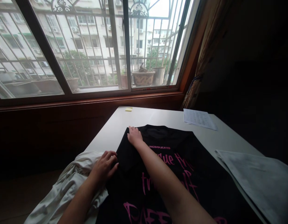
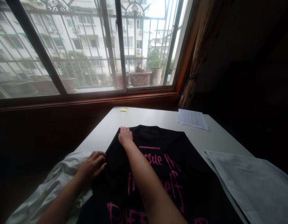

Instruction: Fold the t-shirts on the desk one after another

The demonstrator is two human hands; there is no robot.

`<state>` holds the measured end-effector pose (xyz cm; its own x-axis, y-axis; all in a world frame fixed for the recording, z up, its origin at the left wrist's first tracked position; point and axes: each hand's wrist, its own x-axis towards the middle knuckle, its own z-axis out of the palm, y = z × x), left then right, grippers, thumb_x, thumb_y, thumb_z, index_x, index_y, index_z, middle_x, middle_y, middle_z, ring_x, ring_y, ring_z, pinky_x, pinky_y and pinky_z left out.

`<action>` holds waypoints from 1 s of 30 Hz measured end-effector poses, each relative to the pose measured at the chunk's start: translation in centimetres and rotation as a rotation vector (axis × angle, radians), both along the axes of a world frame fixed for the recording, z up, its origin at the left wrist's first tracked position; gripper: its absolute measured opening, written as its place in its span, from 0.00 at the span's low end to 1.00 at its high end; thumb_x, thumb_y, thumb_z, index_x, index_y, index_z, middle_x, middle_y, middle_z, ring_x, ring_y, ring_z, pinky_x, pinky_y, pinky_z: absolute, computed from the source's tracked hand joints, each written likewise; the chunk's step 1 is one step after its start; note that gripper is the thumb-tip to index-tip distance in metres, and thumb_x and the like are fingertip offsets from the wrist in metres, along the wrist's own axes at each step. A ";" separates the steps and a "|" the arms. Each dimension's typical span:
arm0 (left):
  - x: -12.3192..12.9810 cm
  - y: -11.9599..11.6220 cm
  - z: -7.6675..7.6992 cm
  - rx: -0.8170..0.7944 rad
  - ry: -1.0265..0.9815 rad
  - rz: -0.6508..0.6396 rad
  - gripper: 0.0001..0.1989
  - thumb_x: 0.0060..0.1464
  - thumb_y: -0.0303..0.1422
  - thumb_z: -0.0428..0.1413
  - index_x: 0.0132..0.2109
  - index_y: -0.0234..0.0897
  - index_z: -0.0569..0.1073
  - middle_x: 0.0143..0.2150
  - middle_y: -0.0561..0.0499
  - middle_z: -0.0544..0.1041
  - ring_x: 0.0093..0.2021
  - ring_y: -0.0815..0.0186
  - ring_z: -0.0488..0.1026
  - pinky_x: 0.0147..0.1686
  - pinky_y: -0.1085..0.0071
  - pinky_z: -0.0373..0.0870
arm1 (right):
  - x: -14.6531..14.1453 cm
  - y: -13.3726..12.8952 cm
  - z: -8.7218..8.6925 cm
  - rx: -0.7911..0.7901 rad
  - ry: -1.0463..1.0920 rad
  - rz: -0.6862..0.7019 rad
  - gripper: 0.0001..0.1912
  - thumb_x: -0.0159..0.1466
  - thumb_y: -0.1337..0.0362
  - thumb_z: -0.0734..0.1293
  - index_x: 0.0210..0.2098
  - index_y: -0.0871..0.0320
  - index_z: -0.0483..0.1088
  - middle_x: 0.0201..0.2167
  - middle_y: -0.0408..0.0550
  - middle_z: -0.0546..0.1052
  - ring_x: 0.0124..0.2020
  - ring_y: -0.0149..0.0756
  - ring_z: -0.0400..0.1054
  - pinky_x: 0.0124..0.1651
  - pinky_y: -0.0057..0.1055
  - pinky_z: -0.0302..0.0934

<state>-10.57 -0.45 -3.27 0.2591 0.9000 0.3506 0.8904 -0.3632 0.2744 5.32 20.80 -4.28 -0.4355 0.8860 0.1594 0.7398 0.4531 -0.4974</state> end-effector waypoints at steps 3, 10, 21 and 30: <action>-0.2 0.1 -0.1 -0.009 -0.014 -0.044 0.05 0.63 0.34 0.53 0.44 0.44 0.72 0.50 0.47 0.75 0.51 0.56 0.69 0.51 0.56 0.72 | -0.3 1.0 0.3 -0.042 0.040 -0.037 0.31 0.70 0.64 0.58 0.72 0.59 0.53 0.60 0.60 0.73 0.60 0.49 0.67 0.60 0.44 0.61; -0.3 0.1 -0.3 -0.006 0.025 -0.039 0.12 0.62 0.33 0.54 0.52 0.48 0.75 0.49 0.48 0.76 0.50 0.56 0.70 0.51 0.56 0.73 | 0.4 1.5 0.3 -0.037 0.074 0.031 0.36 0.66 0.66 0.63 0.72 0.48 0.52 0.65 0.48 0.69 0.62 0.44 0.66 0.61 0.43 0.61; -0.9 0.6 -1.9 -0.016 0.147 -0.147 0.22 0.68 0.37 0.49 0.67 0.48 0.66 0.70 0.49 0.66 0.70 0.55 0.60 0.67 0.50 0.61 | 0.8 -3.2 -1.2 0.138 -0.093 0.288 0.28 0.72 0.53 0.58 0.69 0.53 0.61 0.72 0.49 0.59 0.73 0.45 0.48 0.73 0.50 0.37; -1.2 0.6 -3.0 -0.096 0.270 -0.057 0.27 0.69 0.47 0.46 0.71 0.48 0.58 0.73 0.51 0.59 0.72 0.58 0.56 0.69 0.51 0.55 | 8.5 -3.4 -1.3 0.183 -0.202 0.249 0.30 0.74 0.50 0.55 0.70 0.56 0.58 0.73 0.48 0.55 0.73 0.42 0.46 0.73 0.51 0.37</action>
